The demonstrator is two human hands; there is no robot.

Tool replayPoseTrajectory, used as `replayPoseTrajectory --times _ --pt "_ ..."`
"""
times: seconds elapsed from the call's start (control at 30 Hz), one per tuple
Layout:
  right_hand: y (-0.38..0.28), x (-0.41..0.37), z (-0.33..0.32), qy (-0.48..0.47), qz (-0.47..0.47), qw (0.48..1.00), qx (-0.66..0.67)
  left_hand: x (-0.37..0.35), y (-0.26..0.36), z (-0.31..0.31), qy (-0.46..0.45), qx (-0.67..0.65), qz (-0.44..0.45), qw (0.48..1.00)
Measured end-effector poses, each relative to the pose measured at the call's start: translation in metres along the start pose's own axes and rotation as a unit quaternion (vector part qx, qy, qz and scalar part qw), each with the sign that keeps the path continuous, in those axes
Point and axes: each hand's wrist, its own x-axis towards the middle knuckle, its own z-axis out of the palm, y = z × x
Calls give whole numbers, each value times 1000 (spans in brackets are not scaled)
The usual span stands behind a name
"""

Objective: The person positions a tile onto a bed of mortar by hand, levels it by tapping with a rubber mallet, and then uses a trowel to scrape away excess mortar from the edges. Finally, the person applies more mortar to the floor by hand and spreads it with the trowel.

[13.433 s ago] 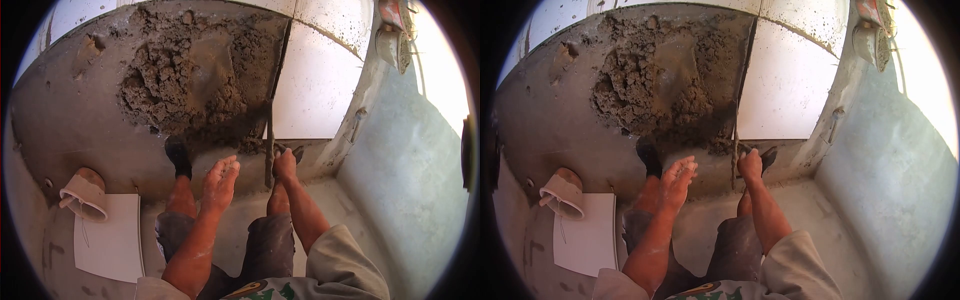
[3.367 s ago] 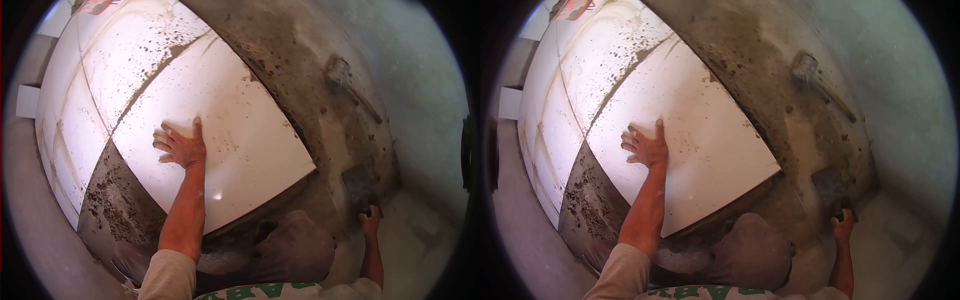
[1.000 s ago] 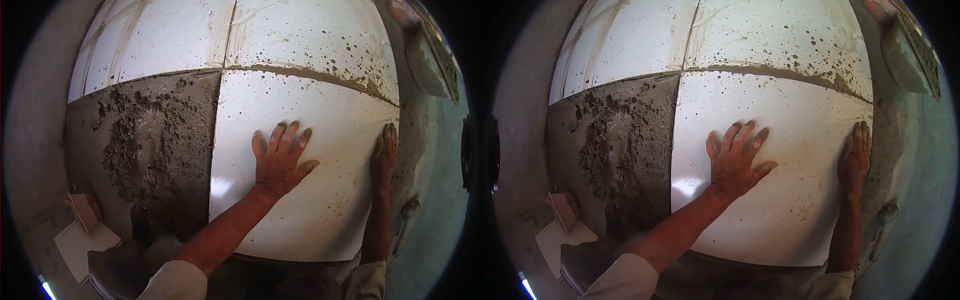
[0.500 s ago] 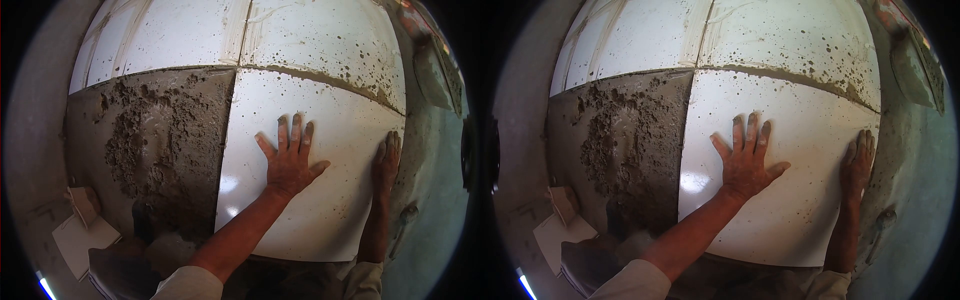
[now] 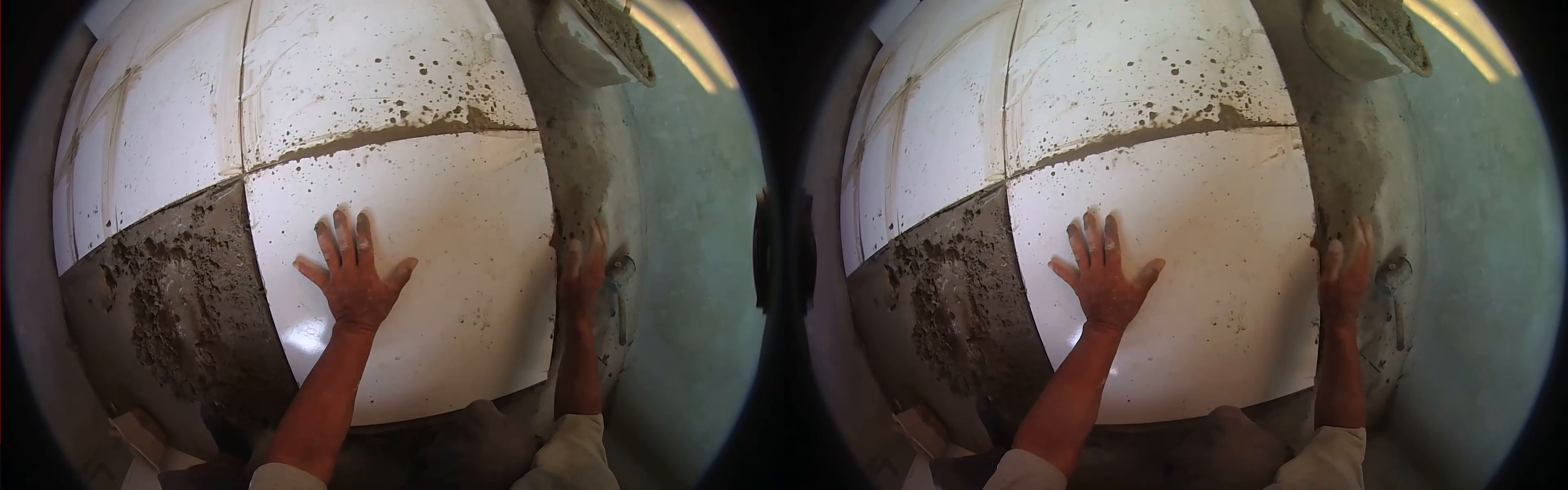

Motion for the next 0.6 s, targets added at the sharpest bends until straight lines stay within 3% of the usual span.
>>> replayPoseTrajectory --times 0.03,0.1,0.13,0.2,0.3,0.4,0.53,0.6 --pt "39 -5 -14 38 44 998 -32 1 1 0 2 -2 6 1000" --pt "107 -22 -42 22 140 978 -153 0 1 0 -6 10 -2 1000" --pt "142 -34 -49 22 145 977 -154 0 1 0 -8 11 2 1000" --pt "198 -58 -52 -102 247 936 -230 1 1 1 -3 18 -2 1000" --pt "217 -70 -56 -168 256 923 -233 1 4 -2 -5 24 -5 1000" --pt "222 -63 -55 -155 310 904 -248 1 5 -5 -11 19 -13 1000" --pt "197 -44 -82 -146 297 913 -240 1 6 -6 -14 29 -9 999" --pt "173 -29 -101 -157 275 932 -173 0 6 -5 -16 33 -15 999"
